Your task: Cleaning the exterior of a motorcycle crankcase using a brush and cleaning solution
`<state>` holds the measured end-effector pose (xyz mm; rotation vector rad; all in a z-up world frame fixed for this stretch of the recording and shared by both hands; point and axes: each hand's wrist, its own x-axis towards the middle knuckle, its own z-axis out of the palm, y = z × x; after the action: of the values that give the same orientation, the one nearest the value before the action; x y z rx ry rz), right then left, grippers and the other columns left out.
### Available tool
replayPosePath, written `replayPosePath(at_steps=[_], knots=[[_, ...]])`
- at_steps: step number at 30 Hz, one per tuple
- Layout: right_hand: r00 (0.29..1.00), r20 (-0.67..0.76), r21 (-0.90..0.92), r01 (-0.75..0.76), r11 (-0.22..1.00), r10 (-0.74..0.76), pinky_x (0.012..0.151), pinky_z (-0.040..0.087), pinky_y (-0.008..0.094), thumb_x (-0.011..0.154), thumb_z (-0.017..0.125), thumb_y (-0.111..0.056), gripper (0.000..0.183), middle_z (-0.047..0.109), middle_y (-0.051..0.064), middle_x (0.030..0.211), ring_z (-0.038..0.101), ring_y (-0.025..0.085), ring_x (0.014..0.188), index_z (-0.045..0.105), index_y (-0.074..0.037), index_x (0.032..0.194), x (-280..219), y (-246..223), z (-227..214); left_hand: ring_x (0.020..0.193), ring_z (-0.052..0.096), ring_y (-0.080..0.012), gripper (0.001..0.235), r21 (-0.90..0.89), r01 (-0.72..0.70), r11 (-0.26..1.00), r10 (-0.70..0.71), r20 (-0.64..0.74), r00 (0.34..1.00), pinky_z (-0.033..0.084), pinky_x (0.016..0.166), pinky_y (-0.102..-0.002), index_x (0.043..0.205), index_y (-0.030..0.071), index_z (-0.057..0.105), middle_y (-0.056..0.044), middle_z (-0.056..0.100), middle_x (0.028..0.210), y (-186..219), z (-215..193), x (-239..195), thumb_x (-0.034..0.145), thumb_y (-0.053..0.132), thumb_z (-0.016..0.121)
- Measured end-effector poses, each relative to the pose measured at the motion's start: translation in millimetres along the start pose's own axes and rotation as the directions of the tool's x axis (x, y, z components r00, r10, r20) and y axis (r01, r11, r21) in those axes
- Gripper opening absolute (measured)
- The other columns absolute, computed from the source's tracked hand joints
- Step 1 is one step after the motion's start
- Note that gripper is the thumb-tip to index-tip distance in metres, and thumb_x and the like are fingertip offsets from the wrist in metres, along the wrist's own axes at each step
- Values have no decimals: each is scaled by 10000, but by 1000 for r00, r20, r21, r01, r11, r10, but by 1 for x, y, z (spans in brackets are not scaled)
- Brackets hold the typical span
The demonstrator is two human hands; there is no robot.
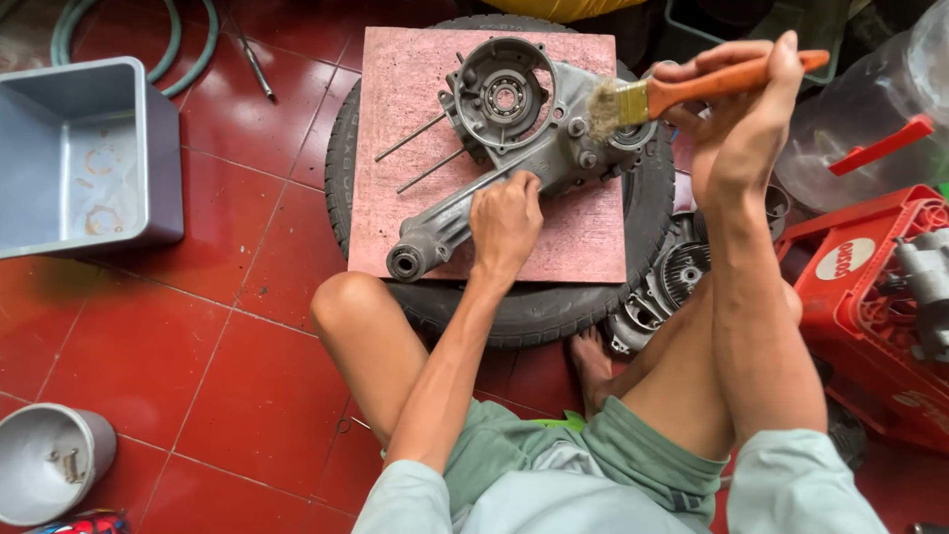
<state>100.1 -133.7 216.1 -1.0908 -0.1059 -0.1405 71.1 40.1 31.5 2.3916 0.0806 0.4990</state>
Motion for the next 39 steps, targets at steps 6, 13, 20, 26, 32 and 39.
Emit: replayPosePath(at_steps=[6,13,20,26,32,39], knots=[[994,73,-806,106,583,-79,416,462,243,1174,349,-486,611,605,60,586,561,134,440,739,-115,885,-57,56,-33,1309,529,-303,439,101,17,995,-17,-8,1000,477,1044,-450,1296,99,608,-121,626,1279,-31,23,8,893,265,659],[722,619,-763,646,-23,-309,733,580,337,1007,691,-180,246,691,57,988,701,228,884,707,-156,1251,-75,140,-21,1270,554,-328,491,189,-41,981,21,104,994,430,1094,-453,1361,35,584,-143,599,1306,-52,37,7,887,157,616],[693,640,-722,691,50,-333,652,577,306,989,694,-161,178,715,26,875,714,216,747,749,-135,1156,-106,164,-46,1230,605,-278,425,78,10,997,-20,122,992,382,1143,-478,1278,92,680,-83,680,1248,-72,41,12,886,107,517],[618,696,-680,731,-61,-365,553,542,408,1021,582,-41,166,634,185,748,661,337,627,682,17,1140,-119,160,-40,1090,672,-335,378,18,76,997,-77,54,996,512,970,-499,1239,65,692,-107,696,1179,-63,23,11,897,134,547],[648,576,-689,713,129,-499,632,535,417,1080,456,-147,299,637,238,843,622,433,693,681,43,1136,-118,221,-105,914,700,-331,238,-132,102,986,-117,-107,987,546,850,-480,1033,132,690,-73,691,917,-47,-3,13,816,215,743],[813,416,-664,578,475,-408,709,607,368,970,660,-57,202,783,103,988,765,298,838,774,-53,1137,-147,207,-66,901,753,-274,132,-350,97,932,-150,-127,981,572,816,-413,1037,202,701,-24,780,884,2,-53,10,952,137,624]])
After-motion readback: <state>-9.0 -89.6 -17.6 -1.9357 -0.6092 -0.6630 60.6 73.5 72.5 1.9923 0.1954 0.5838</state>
